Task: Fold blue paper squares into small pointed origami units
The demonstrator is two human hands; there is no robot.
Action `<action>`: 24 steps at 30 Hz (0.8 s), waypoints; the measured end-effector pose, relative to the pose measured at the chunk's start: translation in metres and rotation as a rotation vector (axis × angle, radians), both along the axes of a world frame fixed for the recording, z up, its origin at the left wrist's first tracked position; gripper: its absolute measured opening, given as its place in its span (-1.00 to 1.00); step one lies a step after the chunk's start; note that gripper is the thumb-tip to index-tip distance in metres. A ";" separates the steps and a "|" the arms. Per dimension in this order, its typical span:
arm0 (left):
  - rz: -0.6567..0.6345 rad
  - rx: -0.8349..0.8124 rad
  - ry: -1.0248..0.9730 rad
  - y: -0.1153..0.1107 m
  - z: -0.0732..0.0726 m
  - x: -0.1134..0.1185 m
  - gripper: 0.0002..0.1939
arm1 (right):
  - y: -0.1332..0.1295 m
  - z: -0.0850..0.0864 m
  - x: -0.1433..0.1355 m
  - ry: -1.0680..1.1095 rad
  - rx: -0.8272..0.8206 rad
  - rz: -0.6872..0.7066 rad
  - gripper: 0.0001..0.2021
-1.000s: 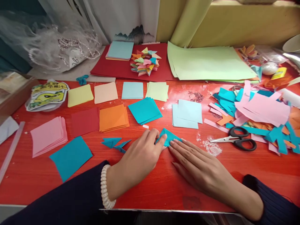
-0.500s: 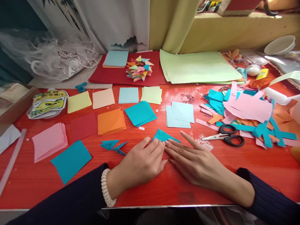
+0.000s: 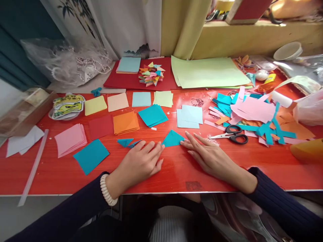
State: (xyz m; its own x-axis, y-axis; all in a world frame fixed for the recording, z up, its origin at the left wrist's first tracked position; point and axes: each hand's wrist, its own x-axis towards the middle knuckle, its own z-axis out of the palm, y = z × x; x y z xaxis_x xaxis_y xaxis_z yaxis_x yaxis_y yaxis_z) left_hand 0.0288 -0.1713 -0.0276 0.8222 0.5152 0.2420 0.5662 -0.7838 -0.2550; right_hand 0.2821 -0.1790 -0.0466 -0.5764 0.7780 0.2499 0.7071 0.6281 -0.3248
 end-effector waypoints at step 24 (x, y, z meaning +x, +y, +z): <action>0.059 -0.058 0.048 -0.020 0.004 -0.017 -0.66 | -0.004 0.003 0.017 -0.145 0.361 -0.101 -0.39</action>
